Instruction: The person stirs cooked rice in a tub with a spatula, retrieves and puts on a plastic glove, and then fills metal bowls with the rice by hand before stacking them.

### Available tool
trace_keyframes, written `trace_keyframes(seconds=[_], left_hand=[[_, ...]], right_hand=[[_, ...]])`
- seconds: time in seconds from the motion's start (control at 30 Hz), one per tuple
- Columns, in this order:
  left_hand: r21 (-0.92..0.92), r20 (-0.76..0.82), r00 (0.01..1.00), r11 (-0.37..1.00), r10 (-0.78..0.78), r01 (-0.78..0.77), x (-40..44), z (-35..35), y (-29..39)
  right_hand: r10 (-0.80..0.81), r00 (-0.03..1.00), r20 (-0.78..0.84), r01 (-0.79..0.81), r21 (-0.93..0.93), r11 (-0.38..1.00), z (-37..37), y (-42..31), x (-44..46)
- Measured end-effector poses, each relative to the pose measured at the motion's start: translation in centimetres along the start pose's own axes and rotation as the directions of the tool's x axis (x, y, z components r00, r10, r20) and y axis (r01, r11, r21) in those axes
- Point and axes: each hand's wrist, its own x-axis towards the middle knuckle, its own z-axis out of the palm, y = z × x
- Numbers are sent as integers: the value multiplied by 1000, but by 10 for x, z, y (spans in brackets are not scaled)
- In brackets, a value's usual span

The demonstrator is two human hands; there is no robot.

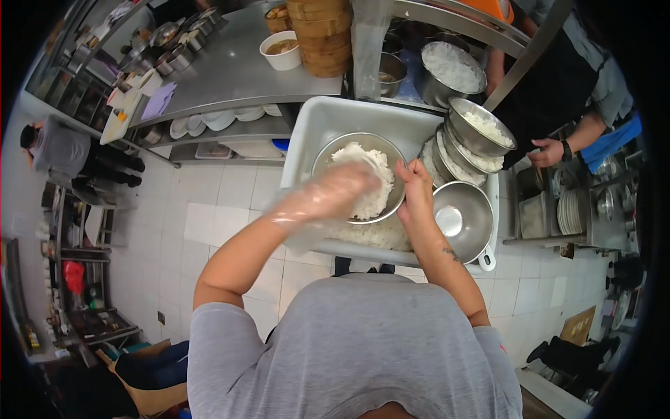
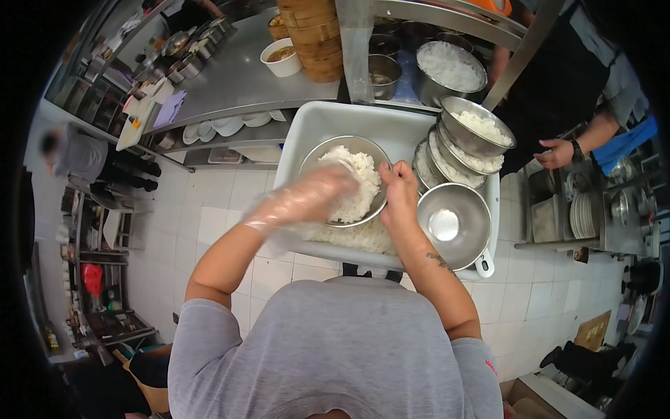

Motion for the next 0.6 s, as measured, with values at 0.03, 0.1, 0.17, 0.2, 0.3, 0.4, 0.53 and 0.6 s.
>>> trace_keyframes(seconds=[0.03,0.1,0.17,0.2,0.3,0.4,0.53,0.6], left_hand=[[-86,-51,998,996,-37,33,-6,-11,-4],[-338,-130,984,938,-125,75,-15,-37,-3],[-459,-160,967,882,-197,104,-22,-45,-6],[-460,-165,963,880,-215,118,-25,-45,-9],[-572,-225,914,806,-336,155,-35,-57,-10],[-659,-301,843,736,-447,155,-43,-55,-2],[-385,-349,891,911,-291,147,-48,-49,1],[-315,-358,877,925,-322,212,-52,-56,7]], right_hand=[[19,1000,-16,-19,8,1000,-2,-1,0],[43,999,-20,-42,27,999,-4,-4,0],[52,999,6,-52,42,998,-2,-12,-2],[62,998,-7,-61,61,996,0,-16,-3],[52,998,-22,-50,73,996,8,-29,-7],[-11,1000,0,11,19,1000,9,-49,-6],[-99,995,33,100,-33,994,19,-66,-6],[-134,991,28,135,-34,990,24,-72,-8]])
